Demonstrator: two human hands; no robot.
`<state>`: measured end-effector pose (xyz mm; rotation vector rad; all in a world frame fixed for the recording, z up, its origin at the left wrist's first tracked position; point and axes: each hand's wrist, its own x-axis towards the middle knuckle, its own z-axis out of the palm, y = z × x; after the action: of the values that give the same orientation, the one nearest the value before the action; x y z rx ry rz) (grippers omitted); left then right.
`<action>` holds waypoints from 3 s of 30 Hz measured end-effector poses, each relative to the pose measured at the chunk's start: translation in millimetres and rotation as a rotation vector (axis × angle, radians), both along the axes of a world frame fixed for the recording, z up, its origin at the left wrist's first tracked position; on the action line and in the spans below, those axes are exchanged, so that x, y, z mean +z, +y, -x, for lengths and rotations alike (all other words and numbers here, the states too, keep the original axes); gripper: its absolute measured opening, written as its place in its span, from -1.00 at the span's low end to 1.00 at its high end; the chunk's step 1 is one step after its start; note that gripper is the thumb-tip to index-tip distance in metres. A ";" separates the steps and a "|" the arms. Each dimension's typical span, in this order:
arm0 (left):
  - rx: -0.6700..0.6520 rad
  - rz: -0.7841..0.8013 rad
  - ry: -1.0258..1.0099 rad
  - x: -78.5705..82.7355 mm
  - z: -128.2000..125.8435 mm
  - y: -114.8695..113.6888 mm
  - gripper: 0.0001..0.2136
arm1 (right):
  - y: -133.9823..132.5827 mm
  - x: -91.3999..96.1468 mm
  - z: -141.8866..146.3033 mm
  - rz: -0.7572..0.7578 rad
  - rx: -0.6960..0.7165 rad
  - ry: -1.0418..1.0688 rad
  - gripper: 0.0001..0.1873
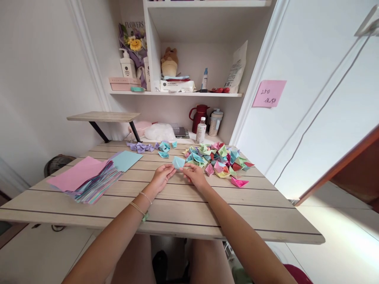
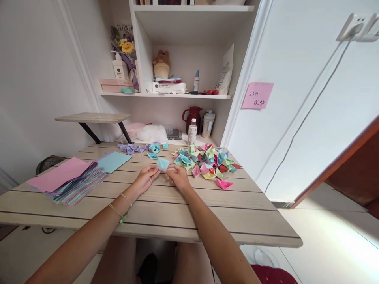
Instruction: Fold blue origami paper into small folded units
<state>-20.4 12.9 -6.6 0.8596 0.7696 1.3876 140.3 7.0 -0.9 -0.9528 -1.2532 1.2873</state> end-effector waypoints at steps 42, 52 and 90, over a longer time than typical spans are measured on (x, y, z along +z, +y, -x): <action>-0.110 -0.161 0.410 3.0 -2.3 -3.8 -0.70 | 3.1 1.7 -6.0 -0.001 0.162 0.056 -0.73; -0.116 -0.216 0.500 9.3 -2.2 -7.0 -0.69 | 0.8 7.4 -7.5 0.021 0.181 0.110 -0.64; -0.075 -0.090 0.250 -2.7 -3.7 -3.0 -0.67 | 8.9 -9.8 -7.2 0.028 -0.034 0.096 -0.65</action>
<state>-16.7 9.9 -9.3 1.1366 0.8599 1.2707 147.5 15.9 -10.7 -0.9174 -1.1431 1.3118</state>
